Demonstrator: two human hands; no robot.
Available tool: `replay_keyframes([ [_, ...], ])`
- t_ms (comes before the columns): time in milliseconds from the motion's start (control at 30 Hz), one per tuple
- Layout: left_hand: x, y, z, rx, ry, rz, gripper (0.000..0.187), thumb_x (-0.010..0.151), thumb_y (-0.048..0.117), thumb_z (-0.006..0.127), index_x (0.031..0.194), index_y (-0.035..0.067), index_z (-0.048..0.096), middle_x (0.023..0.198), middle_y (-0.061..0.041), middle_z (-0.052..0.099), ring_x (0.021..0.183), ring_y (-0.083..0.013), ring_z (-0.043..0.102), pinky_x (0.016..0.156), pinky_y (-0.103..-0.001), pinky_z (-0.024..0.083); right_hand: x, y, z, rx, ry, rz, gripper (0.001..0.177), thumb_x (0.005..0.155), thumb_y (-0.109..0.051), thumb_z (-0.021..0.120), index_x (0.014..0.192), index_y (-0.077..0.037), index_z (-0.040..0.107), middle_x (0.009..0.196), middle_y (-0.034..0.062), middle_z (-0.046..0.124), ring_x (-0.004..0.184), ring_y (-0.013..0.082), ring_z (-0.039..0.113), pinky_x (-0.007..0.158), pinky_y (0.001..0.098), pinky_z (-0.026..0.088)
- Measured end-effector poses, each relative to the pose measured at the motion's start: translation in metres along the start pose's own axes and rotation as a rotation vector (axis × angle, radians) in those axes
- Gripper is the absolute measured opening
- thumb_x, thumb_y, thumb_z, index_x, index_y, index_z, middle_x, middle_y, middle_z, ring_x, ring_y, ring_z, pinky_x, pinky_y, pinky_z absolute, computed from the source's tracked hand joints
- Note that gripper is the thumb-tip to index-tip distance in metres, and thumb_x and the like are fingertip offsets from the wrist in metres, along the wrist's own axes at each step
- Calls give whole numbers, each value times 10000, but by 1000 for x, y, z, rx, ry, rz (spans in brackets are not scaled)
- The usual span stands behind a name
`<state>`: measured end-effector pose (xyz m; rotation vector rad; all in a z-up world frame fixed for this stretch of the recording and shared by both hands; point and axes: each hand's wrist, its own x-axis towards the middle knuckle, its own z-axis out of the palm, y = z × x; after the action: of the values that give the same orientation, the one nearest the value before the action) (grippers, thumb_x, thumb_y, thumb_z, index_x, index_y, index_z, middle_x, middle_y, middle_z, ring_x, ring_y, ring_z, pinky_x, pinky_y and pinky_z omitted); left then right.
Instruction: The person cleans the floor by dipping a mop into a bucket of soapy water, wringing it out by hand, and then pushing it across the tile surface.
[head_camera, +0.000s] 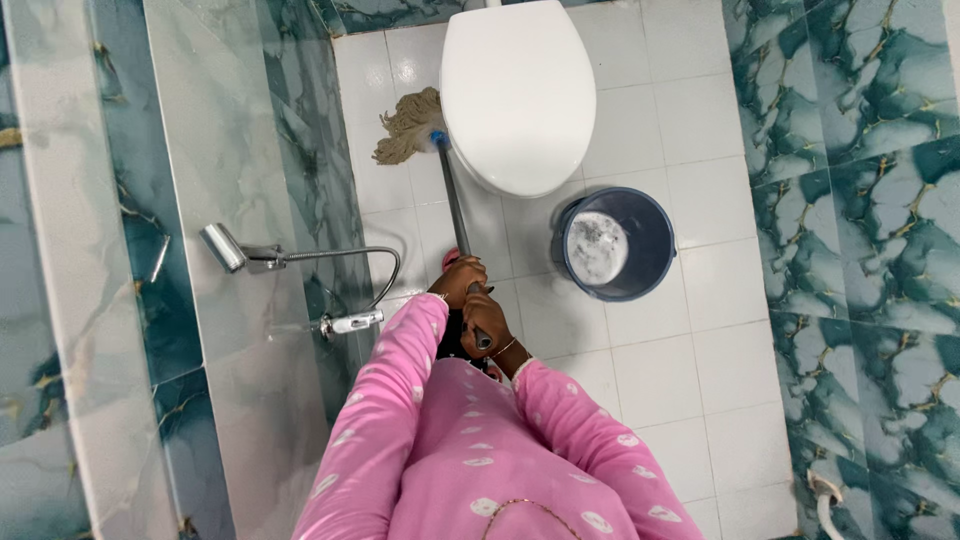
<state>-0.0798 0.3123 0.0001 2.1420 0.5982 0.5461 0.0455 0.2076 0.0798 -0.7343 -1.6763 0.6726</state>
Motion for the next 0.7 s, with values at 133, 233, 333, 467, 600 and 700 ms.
replay_keyframes([
  [133,48,-23,-48,35,-74,-250,172,682,76,803,638,69,637,744,-70,626,873,-262,580,912,-359,490,44,64,-7,-31,-75,39,240,722,-6,758,729,-88,533,765,82,609,738,277,612,756,387,526],
  [233,88,-49,-89,205,-94,-126,178,539,12,816,614,77,668,723,-66,658,808,-246,625,1097,-449,367,94,100,-21,-113,-97,-138,226,675,-52,763,803,-47,577,875,135,627,840,343,626,807,447,528],
  [333,110,-69,-120,275,-113,-275,208,709,29,795,614,47,611,776,-81,627,866,-248,607,1032,-343,484,135,124,-19,-62,-179,18,212,620,10,700,738,-66,542,782,115,550,757,334,549,723,426,478],
  [467,122,-77,-129,306,-124,-282,215,682,40,811,599,48,613,727,-88,619,845,-267,597,1095,-343,453,156,121,-27,-84,-278,56,203,626,-14,694,777,-87,578,795,103,574,796,323,564,762,424,482],
  [600,107,-62,-107,242,-75,-346,164,704,17,774,628,77,642,776,-56,653,889,-229,622,1094,-352,427,155,96,-41,-32,-256,-111,248,661,-43,690,902,-30,633,889,126,611,876,334,592,865,462,489],
  [700,104,-35,-81,244,-34,-323,132,670,21,764,613,96,672,762,-51,675,875,-228,627,1105,-364,412,128,74,-58,-28,-294,-20,184,649,-3,640,765,-72,516,790,116,524,796,326,537,822,430,479],
])
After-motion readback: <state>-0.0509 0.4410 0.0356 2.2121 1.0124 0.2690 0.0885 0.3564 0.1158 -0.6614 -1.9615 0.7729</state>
